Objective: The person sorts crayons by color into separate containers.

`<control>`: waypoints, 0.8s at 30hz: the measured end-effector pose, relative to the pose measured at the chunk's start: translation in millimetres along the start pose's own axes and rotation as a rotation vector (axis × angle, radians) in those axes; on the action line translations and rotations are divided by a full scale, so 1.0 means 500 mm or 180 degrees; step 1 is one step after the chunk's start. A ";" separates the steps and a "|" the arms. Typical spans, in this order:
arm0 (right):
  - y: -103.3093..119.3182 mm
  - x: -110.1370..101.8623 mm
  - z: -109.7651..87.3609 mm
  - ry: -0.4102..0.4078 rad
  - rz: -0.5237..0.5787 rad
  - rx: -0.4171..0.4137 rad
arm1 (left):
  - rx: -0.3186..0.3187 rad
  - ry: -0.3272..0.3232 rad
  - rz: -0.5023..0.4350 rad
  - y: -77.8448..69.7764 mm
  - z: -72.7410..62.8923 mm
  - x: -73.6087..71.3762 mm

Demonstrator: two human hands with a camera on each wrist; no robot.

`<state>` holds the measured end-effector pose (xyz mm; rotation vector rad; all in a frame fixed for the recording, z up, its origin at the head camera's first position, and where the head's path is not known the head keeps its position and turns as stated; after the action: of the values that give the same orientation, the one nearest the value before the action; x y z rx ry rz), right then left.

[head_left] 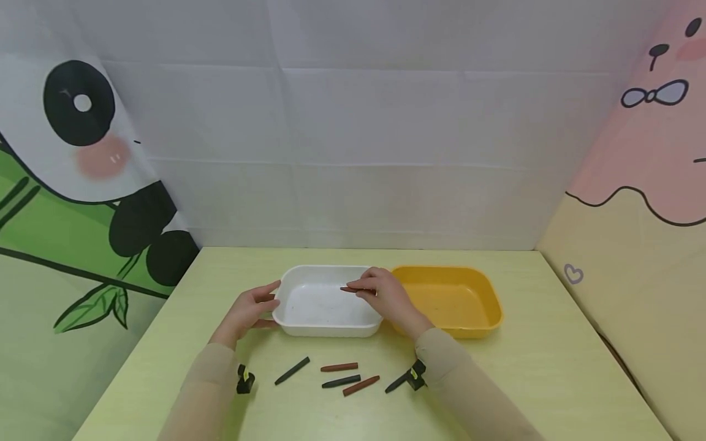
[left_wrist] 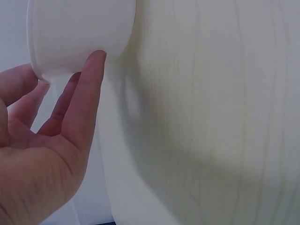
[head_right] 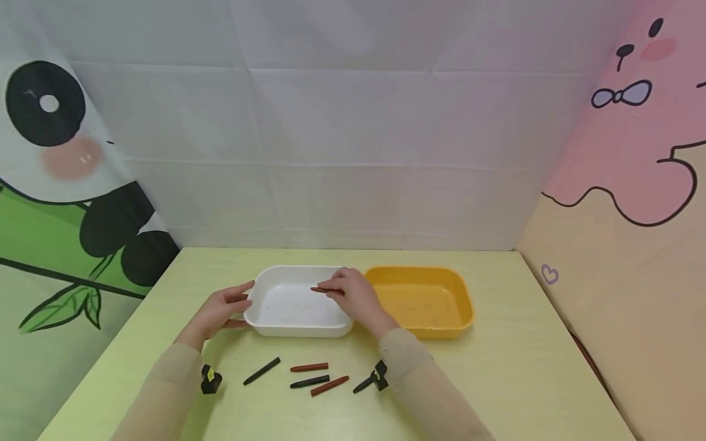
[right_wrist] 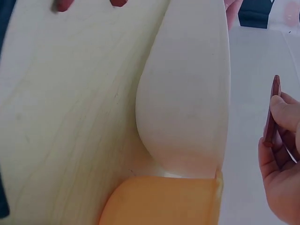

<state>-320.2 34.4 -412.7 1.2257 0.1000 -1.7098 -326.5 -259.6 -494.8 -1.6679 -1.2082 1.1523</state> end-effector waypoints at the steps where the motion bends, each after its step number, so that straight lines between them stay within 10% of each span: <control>1: -0.002 0.003 0.005 0.0009 -0.0004 0.0016 | -0.0001 -0.0006 0.0005 0.000 0.000 0.000; 24: -0.063 0.046 0.052 0.0150 -0.0093 0.0512 | -0.0061 -0.0028 0.0003 -0.002 -0.003 0.000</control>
<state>-361.2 20.7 -431.2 1.3892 0.0085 -1.7414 -325.1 -259.4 -493.5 -1.6795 -1.2276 1.1532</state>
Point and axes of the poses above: each hand's wrist, its own z-axis towards the middle knuckle, its own x-axis out of the palm, y = z × x, the point moved 7 cm from there along z, towards the middle knuckle, and after that the axes turned 6 degrees about -x, right-handed, at the moved point
